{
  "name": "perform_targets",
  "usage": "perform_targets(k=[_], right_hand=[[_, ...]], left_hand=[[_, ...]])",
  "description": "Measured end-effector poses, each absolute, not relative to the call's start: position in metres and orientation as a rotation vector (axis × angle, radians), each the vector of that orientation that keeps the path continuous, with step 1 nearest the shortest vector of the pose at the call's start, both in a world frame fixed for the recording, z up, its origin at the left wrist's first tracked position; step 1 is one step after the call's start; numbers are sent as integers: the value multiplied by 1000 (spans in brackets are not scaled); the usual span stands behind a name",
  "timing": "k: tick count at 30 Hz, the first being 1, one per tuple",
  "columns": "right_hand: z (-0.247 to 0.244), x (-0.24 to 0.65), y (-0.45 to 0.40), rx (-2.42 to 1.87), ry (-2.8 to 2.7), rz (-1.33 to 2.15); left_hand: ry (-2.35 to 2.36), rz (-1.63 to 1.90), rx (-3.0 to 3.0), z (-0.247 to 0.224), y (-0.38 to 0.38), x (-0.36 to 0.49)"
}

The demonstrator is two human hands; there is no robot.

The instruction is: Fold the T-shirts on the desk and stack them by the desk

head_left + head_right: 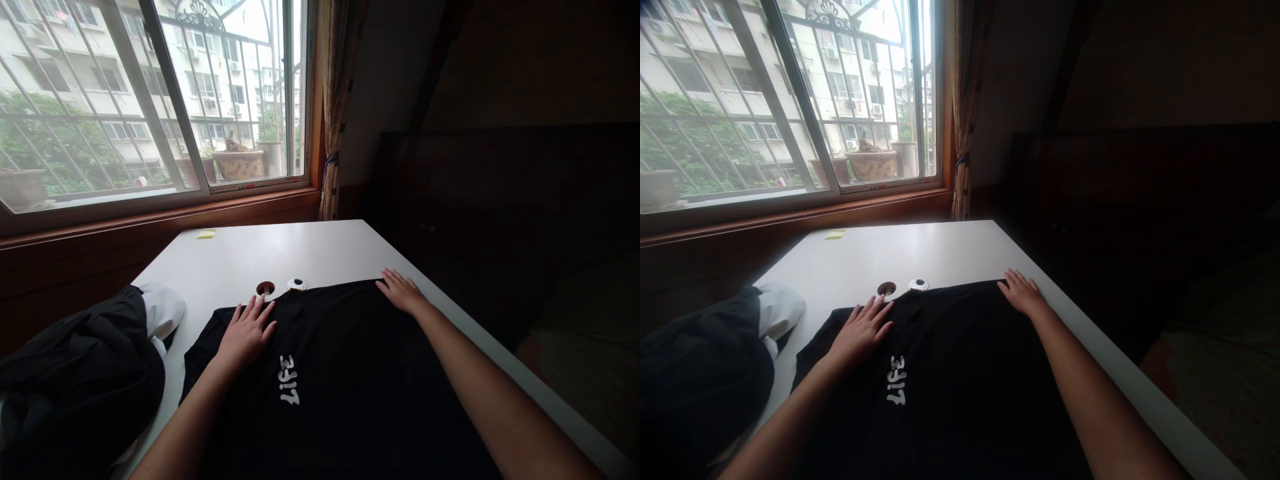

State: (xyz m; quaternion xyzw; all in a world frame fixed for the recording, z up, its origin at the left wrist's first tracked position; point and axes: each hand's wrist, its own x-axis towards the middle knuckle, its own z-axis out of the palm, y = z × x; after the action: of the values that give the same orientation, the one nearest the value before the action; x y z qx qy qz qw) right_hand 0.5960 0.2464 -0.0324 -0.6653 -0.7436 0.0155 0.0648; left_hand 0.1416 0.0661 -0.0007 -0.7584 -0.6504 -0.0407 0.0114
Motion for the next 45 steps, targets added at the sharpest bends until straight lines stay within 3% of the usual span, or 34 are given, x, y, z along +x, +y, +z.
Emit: perform_targets(k=[7, 15, 17, 31, 45], right_hand=[[-15, 557, 234, -1868, -2103, -269], [0, 435, 117, -916, -2714, 203], [-3, 428, 100, -840, -2753, 292], [-29, 617, 222, -1988, -2289, 96], [-38, 643, 229, -2015, -2182, 61]], left_hand=[[-2073, -147, -2338, -1, 68, 141], [-2056, -106, -2333, -1, 68, 140], [-2041, -93, -2346, 0, 68, 138], [-2058, -120, -2355, -3, 66, 132], [-2059, -106, -2355, -1, 65, 133]])
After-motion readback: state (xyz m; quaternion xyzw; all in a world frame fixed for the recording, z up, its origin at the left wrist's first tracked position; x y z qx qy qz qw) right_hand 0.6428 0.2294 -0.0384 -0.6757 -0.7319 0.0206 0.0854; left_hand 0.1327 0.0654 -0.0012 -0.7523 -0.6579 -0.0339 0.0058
